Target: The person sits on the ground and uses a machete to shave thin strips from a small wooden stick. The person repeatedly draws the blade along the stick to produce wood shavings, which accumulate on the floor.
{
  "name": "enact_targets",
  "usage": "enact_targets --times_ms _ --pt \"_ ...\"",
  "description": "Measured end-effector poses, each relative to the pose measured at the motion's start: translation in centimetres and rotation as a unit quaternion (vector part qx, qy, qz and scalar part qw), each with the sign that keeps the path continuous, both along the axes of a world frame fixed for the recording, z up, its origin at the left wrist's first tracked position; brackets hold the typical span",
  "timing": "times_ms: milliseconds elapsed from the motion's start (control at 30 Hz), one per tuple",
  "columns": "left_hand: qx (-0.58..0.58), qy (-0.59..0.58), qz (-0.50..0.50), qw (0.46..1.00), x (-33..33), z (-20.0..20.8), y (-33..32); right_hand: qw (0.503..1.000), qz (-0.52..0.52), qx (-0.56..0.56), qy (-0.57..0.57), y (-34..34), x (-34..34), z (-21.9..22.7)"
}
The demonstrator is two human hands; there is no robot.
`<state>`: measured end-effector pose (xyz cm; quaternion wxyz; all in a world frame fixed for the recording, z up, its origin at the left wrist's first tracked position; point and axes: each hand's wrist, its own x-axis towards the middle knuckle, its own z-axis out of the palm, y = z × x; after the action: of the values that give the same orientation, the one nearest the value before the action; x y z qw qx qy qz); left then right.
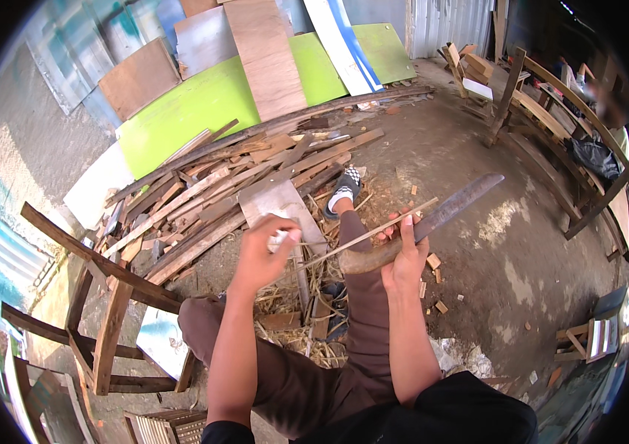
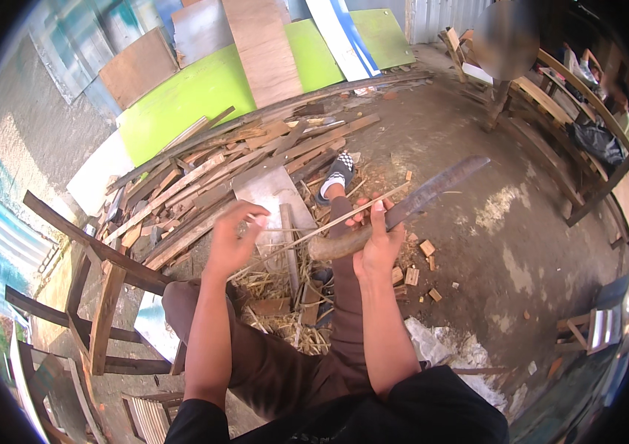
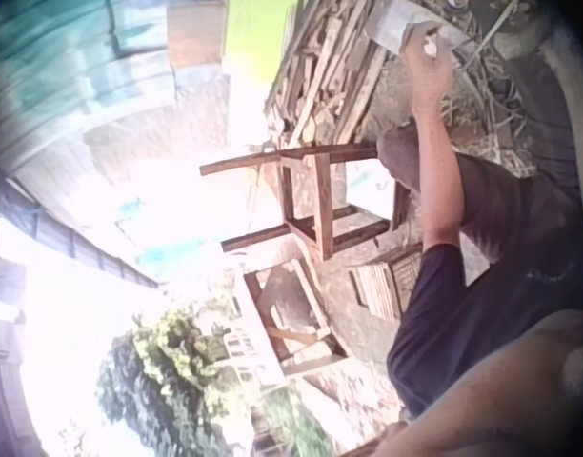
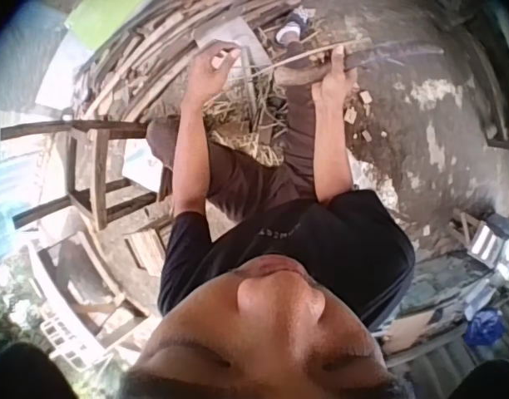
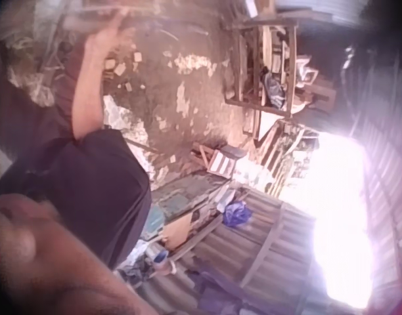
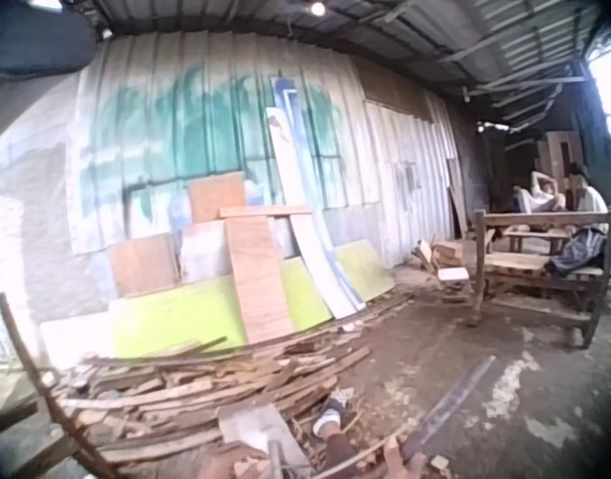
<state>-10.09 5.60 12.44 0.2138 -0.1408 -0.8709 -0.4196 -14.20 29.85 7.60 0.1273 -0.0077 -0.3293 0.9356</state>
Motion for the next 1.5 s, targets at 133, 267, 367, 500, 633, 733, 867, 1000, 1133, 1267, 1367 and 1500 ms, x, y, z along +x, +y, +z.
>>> enact_targets --times_ms 133,267,367,500,633,733,867,1000,1133,1267,1367,1500 --pt "-0.003 -0.161 -0.123 0.979 0.3 -1.0 3.3 1.000 0.007 -0.010 0.001 -1.0 0.1 -0.4" --pt "0.031 -0.243 -0.137 0.960 0.1 -1.0 3.5 1.000 0.006 -0.007 -0.005 -0.9 0.1 -0.1" --pt "0.066 -0.278 -0.137 0.948 0.0 -0.8 3.1 1.000 0.001 -0.018 -0.012 -0.6 0.1 0.2" --pt "0.010 -0.202 -0.148 0.968 -0.3 -1.9 2.2 0.999 -0.007 -0.031 -0.023 -0.4 -0.1 0.4" --pt "0.022 -0.241 -0.113 0.964 -0.2 -1.0 2.7 0.998 0.011 -0.053 -0.010 0.3 -0.5 0.0" --pt "0.025 -0.250 -0.106 0.962 -0.2 -1.0 2.8 0.998 0.015 -0.053 -0.009 0.4 -0.6 0.0" --pt "0.029 -0.259 -0.091 0.961 -0.2 -0.7 3.2 0.998 -0.003 -0.037 -0.045 0.4 -0.5 0.2" --pt "0.172 -0.209 -0.050 0.961 -0.9 -2.4 2.8 0.997 0.032 -0.013 -0.063 0.1 -0.3 0.1" --pt "0.420 -0.115 -0.015 0.900 -2.7 -3.0 2.2 0.985 0.138 0.058 -0.091 -0.1 -0.2 -0.5" --pt "0.574 -0.027 0.018 0.818 -3.2 -3.1 0.4 0.939 0.251 0.190 -0.137 -1.8 0.3 -1.1" --pt "0.605 0.002 0.017 0.796 -3.3 -2.8 -0.3 0.909 0.291 0.262 -0.140 -2.6 0.7 -1.9" --pt "0.598 0.006 0.021 0.801 -3.0 -2.7 -0.2 0.904 0.289 0.278 -0.148 -3.7 1.0 -2.4"
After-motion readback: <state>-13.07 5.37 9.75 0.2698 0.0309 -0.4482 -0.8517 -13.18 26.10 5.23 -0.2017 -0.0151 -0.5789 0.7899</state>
